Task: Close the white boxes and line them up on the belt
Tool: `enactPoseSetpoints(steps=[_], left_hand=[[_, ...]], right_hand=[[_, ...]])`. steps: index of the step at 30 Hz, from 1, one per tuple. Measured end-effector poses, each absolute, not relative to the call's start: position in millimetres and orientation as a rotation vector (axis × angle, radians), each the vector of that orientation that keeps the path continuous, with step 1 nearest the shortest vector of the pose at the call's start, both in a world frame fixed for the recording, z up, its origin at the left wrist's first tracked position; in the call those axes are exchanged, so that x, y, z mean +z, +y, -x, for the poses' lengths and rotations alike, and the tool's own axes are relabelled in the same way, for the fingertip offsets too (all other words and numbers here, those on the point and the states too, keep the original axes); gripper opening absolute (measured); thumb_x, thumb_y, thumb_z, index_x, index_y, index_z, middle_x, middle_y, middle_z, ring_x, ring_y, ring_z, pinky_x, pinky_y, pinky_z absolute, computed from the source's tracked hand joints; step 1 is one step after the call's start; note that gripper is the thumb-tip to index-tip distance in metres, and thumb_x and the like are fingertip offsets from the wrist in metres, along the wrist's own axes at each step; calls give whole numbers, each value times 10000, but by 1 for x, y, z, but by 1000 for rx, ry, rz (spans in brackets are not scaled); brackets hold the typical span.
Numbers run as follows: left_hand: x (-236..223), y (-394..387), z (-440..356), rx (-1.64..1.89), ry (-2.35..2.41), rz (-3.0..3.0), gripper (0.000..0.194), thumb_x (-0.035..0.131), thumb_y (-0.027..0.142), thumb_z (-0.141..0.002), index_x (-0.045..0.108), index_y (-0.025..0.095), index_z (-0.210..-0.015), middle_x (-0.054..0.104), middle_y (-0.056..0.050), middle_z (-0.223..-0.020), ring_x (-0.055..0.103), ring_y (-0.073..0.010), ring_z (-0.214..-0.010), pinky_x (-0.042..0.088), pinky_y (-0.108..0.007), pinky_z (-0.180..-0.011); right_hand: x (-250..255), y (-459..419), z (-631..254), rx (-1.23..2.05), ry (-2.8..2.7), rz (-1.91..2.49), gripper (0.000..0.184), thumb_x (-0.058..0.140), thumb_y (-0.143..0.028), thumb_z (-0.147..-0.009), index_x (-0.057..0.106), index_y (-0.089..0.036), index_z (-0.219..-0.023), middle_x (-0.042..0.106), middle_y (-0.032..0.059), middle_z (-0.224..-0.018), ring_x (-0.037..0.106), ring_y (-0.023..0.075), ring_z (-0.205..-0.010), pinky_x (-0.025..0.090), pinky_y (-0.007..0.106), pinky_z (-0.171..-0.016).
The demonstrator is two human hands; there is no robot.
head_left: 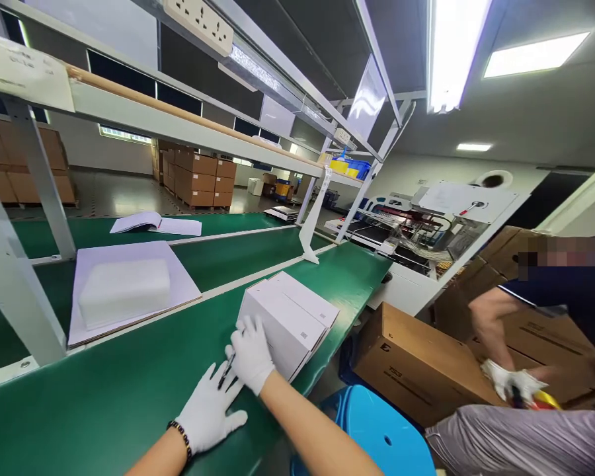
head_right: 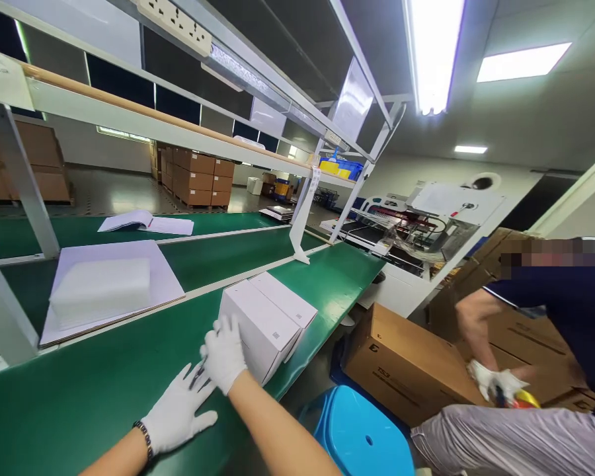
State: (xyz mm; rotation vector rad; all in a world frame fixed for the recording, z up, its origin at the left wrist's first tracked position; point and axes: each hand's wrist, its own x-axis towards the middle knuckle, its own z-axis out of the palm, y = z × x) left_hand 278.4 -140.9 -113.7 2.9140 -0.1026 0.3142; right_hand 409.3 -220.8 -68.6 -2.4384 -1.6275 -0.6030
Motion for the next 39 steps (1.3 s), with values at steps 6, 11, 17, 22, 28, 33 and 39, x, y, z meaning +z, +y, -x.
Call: enactPoseSetpoints(steps=[6,11,17,22,28,33,39], left_hand=[[-107,-103,-177,244,189,-2900,586,440,647,-912,509,314,-1388,435,-85,-1453,437,-382,-1324,383,-582,-1077],[-105,-84,-118,-8,510,-2822,598,427,657,-900,452,337,-1405,327,-52,-1490,330,-387,-1373,325,-619,-1100],[-101,-82,-105,59,562,-2722,563,460,611,-912,442,360,-1415,317,-38,-1504,304,-367,-1396,273,-605,-1136],[-102,-77,-104,222,505,-2656,518,500,558,-920,510,329,-1385,394,-50,-1476,353,-365,-1378,318,-575,-1133],[-84,-73,-94,126,475,-2558,527,487,526,-935,503,283,-1403,406,-51,-1478,334,-347,-1393,280,-568,-1156],[-81,-71,-92,139,449,-2493,551,489,544,-929,552,216,-1367,443,-92,-1451,329,-372,-1389,255,-591,-1156],[-88,-75,-92,207,474,-2480,529,507,551,-918,567,249,-1349,475,-61,-1438,356,-347,-1384,259,-547,-1166]], right_hand=[[-86,-238,-479,-643,-1693,2470,159,594,-228,-920,657,-131,-812,630,193,-1133,451,349,-1237,212,587,-1132],[-72,-257,-522,-616,-1656,2552,174,646,-312,-879,650,-172,-777,662,126,-961,542,300,-1114,287,479,-1125],[-61,-228,-514,-596,-1392,2629,233,490,-320,-933,660,-170,-881,619,78,-673,635,278,-686,524,387,-699],[-31,-128,-453,-531,-1526,2452,337,305,-190,-998,617,-168,-1123,671,65,-815,651,191,-754,481,256,-724],[6,9,-383,-453,-1795,2274,222,533,-387,-966,609,-178,-972,629,95,-989,582,244,-976,428,295,-862],[-1,61,-366,-271,-1895,2351,492,759,-507,-772,579,-131,-1034,597,161,-1032,561,338,-1014,452,370,-829],[-10,73,-379,-99,-2026,2497,407,770,-386,-773,577,-156,-1047,614,96,-854,630,296,-797,446,321,-644]])
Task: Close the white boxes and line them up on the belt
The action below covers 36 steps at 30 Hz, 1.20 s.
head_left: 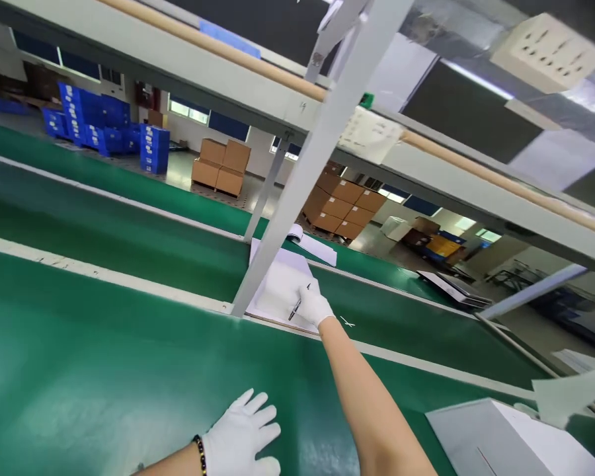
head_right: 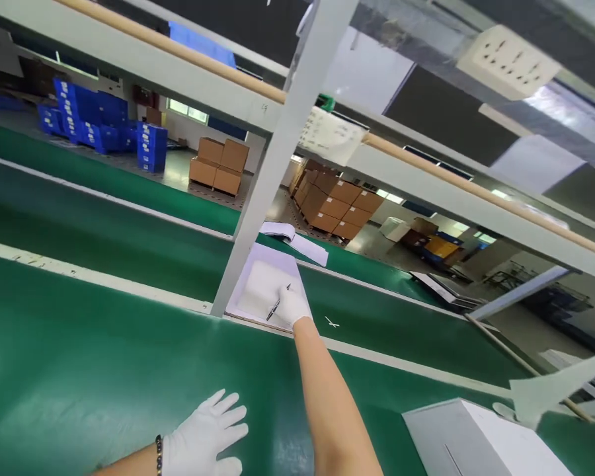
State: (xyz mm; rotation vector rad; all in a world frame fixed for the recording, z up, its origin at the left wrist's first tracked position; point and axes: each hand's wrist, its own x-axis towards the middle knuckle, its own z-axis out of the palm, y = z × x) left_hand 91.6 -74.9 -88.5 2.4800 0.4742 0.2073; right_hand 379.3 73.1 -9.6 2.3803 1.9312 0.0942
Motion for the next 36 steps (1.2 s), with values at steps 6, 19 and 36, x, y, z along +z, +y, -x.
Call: enactPoseSetpoints(steps=[6,19,36], left_hand=[[-80,-81,-86,199,467,-2470,514,531,511,-918,576,211,-1333,551,-104,-1378,370,-351,-1377,258,-547,-1162],[-88,-87,-85,290,487,-2513,516,532,558,-907,609,224,-1292,570,-78,-1361,429,-325,-1344,284,-498,-1161],[-110,-94,-93,442,522,-2433,540,508,614,-904,628,219,-1252,629,-71,-1273,424,-293,-1341,202,-455,-1192]], right_hand=[[-3,76,-386,67,1865,-2320,399,719,-457,-822,600,-177,-1081,622,80,-851,645,278,-806,453,310,-683],[2,77,-392,66,1830,-2310,328,685,-489,-857,588,-202,-981,626,43,-806,644,256,-788,438,284,-642],[-17,69,-411,332,1910,-2157,508,750,-466,-786,540,-171,-1141,639,85,-849,655,292,-800,462,321,-690]])
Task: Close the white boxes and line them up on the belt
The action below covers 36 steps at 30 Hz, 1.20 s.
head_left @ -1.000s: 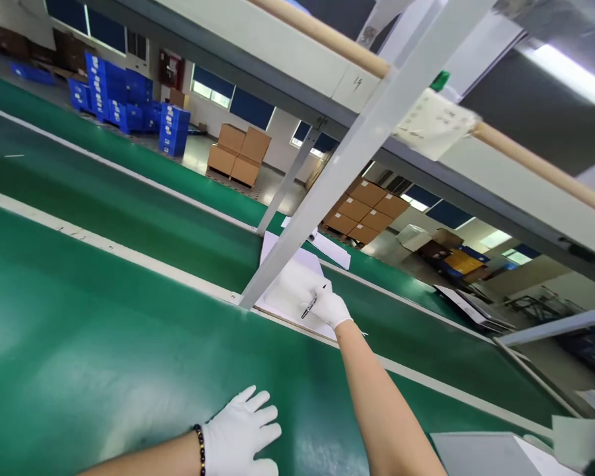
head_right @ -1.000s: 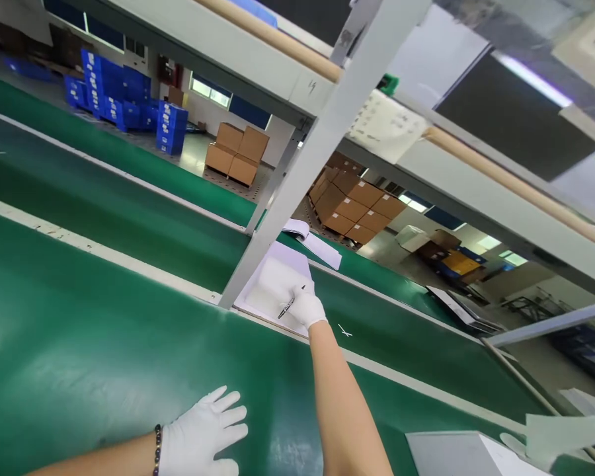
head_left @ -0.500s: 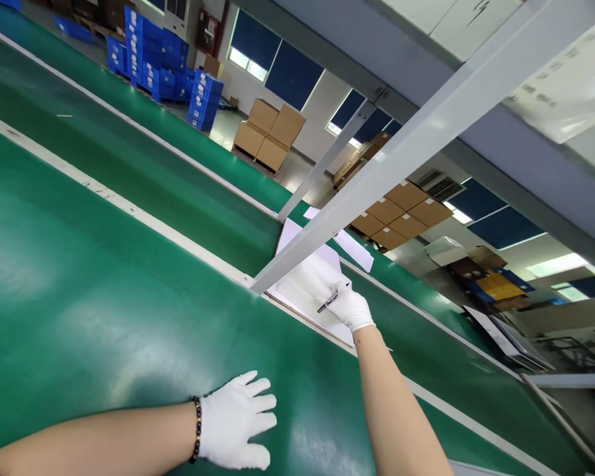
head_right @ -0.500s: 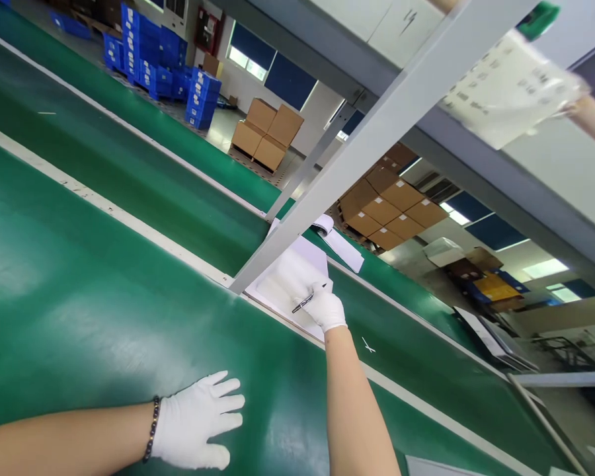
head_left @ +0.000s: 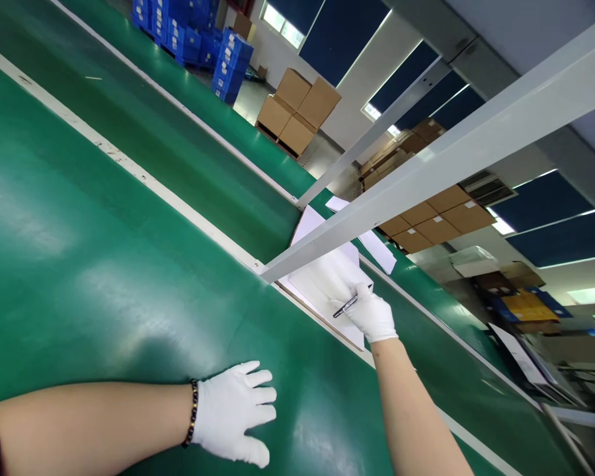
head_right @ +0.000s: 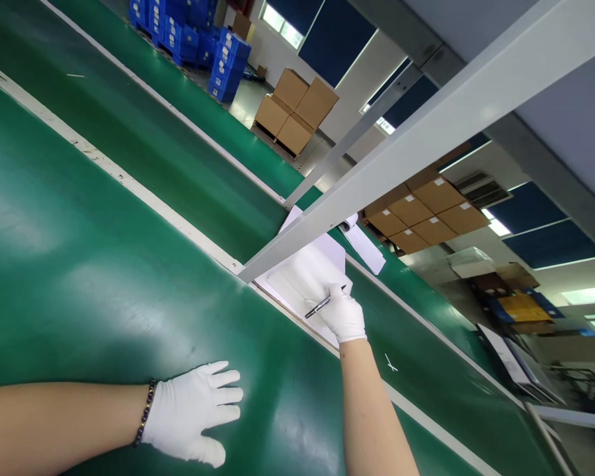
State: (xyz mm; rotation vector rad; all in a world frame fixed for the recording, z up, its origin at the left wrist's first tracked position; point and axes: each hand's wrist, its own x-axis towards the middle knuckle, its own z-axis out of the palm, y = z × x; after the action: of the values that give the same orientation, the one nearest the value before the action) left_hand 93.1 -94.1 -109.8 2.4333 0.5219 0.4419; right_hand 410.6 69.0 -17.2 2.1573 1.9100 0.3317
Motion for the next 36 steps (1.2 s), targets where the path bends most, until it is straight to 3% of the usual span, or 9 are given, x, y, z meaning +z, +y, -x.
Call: enactPoseSetpoints(steps=[5,13,25,36], left_hand=[[-114,-93,-96,514,481,-2501,545,522,653,-876,673,196,-1133,673,-67,-1150,496,-300,-1253,289,-484,-1147],[-114,-90,-98,502,477,-2553,526,531,644,-875,652,198,-1127,661,-48,-1164,507,-300,-1232,318,-487,-1129],[-113,-91,-98,523,483,-2524,484,564,630,-860,667,210,-1076,680,-44,-1105,531,-290,-1201,313,-466,-1124],[-115,-91,-99,549,493,-2523,460,587,615,-850,670,211,-1055,680,-28,-1088,526,-276,-1192,319,-462,-1121]], right_hand=[[-14,70,-417,260,1974,-2243,449,710,-545,-740,555,-207,-991,634,49,-741,651,286,-719,471,326,-653],[-8,73,-424,96,2063,-2399,521,549,-750,-584,421,-264,-720,625,44,-690,628,280,-655,479,358,-645],[-6,73,-422,125,2113,-2384,556,497,-810,-571,398,-270,-659,530,6,-528,557,246,-517,439,340,-562],[-7,72,-425,106,2140,-2422,558,507,-811,-562,410,-270,-659,559,15,-561,579,251,-541,440,338,-561]])
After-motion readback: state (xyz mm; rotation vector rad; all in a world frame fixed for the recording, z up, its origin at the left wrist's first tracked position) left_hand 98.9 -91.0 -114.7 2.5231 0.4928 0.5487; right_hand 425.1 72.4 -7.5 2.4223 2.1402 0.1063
